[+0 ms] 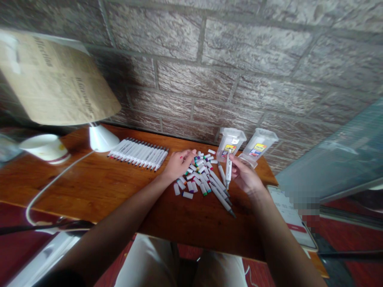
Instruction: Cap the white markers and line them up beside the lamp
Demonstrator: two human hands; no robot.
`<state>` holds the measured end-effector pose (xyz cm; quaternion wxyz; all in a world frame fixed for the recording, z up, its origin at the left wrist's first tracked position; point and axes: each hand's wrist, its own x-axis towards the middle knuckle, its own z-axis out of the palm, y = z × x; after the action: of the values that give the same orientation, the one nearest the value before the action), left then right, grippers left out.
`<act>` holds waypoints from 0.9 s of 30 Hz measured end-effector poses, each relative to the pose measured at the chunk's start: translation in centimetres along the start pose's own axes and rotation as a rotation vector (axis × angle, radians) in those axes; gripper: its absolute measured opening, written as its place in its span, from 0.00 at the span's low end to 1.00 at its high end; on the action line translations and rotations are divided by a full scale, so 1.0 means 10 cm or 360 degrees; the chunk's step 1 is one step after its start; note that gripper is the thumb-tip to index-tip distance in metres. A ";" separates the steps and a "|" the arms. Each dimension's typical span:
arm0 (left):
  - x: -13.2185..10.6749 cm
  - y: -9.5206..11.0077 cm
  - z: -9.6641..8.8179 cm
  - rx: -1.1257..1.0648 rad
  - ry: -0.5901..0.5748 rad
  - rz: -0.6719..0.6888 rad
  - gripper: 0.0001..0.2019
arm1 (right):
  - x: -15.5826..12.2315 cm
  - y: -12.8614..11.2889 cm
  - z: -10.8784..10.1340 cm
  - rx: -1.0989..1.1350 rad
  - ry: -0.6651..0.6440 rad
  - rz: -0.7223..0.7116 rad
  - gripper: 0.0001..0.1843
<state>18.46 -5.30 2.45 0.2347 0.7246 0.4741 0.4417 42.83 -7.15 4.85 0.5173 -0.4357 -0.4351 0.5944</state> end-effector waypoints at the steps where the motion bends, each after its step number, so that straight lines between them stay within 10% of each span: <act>1: -0.01 0.02 -0.01 -0.0028 -0.0008 0.0028 0.24 | -0.01 0.01 0.03 0.0060 -0.0008 0.0020 0.20; 13: -0.04 0.09 0.01 -0.0365 -0.0130 -0.0039 0.24 | -0.15 -0.08 0.10 -0.0095 0.0018 -0.0428 0.21; 27: 0.00 0.07 0.09 -0.1234 -0.0586 -0.0253 0.22 | -0.15 0.25 0.24 -0.0367 -0.0559 -0.0316 0.17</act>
<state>19.59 -5.53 2.52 0.6032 0.6109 0.2779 0.4311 40.06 -8.99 3.14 0.4364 -0.3368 -0.6242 0.5536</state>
